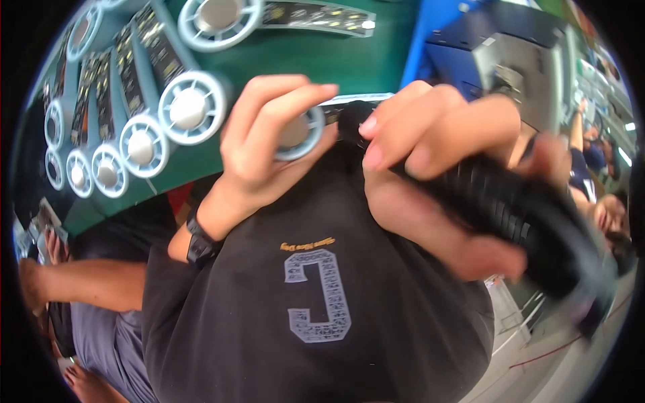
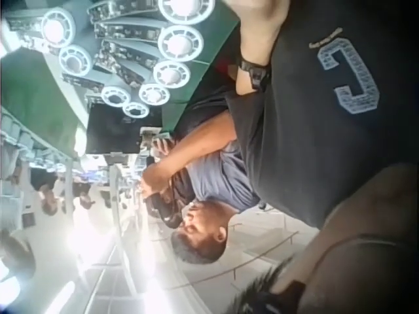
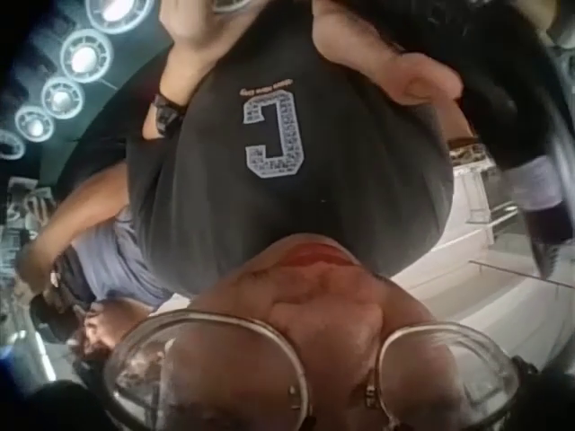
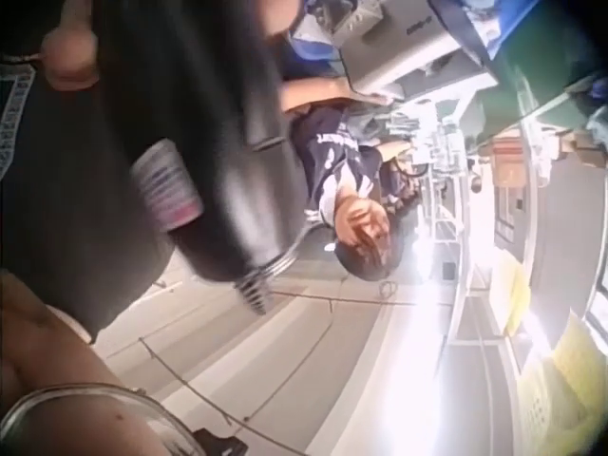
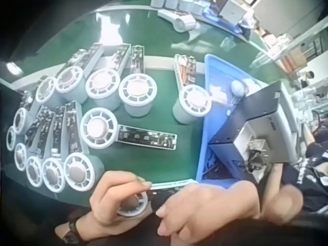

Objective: The person picks up a circuit board, aligns it with a plastic fan housing, and uses a power screwdriver to drive screws into the assembly. They repeat this process for multiple units, placing each completed fan onto the green work surface.

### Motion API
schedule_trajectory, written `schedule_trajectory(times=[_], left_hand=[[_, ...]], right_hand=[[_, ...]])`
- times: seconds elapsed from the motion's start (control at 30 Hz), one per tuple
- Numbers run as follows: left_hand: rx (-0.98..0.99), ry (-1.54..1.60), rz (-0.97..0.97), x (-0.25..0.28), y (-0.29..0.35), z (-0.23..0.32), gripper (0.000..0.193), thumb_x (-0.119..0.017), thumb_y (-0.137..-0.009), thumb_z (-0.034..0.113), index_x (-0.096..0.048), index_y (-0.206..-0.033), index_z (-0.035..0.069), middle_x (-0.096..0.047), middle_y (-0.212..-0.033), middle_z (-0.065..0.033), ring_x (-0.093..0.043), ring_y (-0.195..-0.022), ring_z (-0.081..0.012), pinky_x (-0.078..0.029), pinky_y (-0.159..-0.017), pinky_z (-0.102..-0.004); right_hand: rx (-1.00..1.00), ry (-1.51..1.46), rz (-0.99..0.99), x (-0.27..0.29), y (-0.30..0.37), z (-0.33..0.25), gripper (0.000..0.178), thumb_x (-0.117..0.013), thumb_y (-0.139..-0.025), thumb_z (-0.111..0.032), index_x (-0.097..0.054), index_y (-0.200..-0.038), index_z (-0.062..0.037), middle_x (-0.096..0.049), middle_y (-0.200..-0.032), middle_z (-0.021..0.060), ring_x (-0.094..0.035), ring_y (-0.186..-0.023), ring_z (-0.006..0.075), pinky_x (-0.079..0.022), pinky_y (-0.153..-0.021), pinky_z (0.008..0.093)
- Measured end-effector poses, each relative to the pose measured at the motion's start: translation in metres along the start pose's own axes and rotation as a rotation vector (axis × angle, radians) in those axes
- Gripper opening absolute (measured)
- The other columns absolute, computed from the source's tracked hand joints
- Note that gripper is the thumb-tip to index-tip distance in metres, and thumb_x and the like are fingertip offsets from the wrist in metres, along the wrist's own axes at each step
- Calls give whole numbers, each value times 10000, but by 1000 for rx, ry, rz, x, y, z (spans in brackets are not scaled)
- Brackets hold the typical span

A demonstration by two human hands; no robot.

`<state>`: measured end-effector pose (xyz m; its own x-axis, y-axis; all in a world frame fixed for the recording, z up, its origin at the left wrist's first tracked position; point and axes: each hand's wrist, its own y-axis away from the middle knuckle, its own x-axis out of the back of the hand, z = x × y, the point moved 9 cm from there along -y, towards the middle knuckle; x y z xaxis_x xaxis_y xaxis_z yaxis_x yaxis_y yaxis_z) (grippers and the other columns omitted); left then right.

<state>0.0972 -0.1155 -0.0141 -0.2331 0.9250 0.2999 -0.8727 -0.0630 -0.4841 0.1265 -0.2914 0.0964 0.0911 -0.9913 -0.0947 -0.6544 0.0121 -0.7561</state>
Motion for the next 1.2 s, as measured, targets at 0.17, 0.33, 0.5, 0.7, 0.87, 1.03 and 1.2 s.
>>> schedule_trajectory(times=[0.17, 0.33, 0.5, 0.7, 0.87, 1.03, 1.2], left_hand=[[-63, -48, -44, -9, 1, 6, 569, -965, -678, -34, -750, -1201, 32, -686, -1098, -118, -704, -921, -256, -588, -728, -354], [-62, -111, -82, -12, -3, 7, 567, -990, -659, -10, -765, -1177, 42, -679, -1099, -112, -698, -906, -235, -588, -714, -336], [-45, -119, -79, -11, -3, 6, 545, -991, -660, 2, -776, -1159, 45, -676, -1092, -102, -696, -904, -224, -589, -714, -335], [-52, -123, -55, -8, -8, 0, 543, -992, -657, 6, -781, -1156, 46, -675, -1095, -97, -700, -907, -226, -591, -715, -334], [-73, -82, -57, -9, 1, 5, 539, -991, -654, 5, -786, -1150, 50, -677, -1094, -98, -703, -919, -237, -594, -732, -339], [-72, -92, -52, -9, 2, 4, 538, -990, -643, -1, -788, -1139, 52, -680, -1089, -95, -698, -935, -238, -595, -741, -343], [-47, -91, -48, -9, 5, 2, 533, -988, -637, -5, -789, -1129, 53, -682, -1083, -91, -694, -940, -237, -595, -737, -340]], right_hand=[[281, 238, 301, 89, -26, -47, 627, -420, -1091, -685, -461, -1295, -94, -531, -808, 53, -534, -525, 194, -489, -502, 331], [91, 360, 209, 142, -57, 4, 588, -421, -1075, -675, -493, -1136, -95, -520, -759, 26, -496, -479, 182, -453, -468, 308], [-165, 278, 146, 135, -58, 42, 587, -434, -1062, -678, -526, -1117, -102, -521, -749, 37, -469, -437, 189, -426, -424, 326], [-153, 109, 220, 89, -19, 22, 620, -416, -1046, -724, -517, -1141, -120, -504, -774, 38, -455, -451, 178, -433, -425, 331], [129, 331, 287, 104, -34, -28, 636, -402, -1047, -730, -505, -1132, -109, -503, -780, 42, -439, -442, 177, -433, -429, 335], [100, 517, 311, 124, -46, -13, 659, -385, -1039, -737, -502, -1097, -91, -507, -726, 45, -441, -429, 191, -427, -432, 327], [7, 422, 314, 135, -49, 9, 645, -380, -1028, -739, -534, -1057, -114, -505, -671, 61, -456, -422, 211, -428, -449, 314]])
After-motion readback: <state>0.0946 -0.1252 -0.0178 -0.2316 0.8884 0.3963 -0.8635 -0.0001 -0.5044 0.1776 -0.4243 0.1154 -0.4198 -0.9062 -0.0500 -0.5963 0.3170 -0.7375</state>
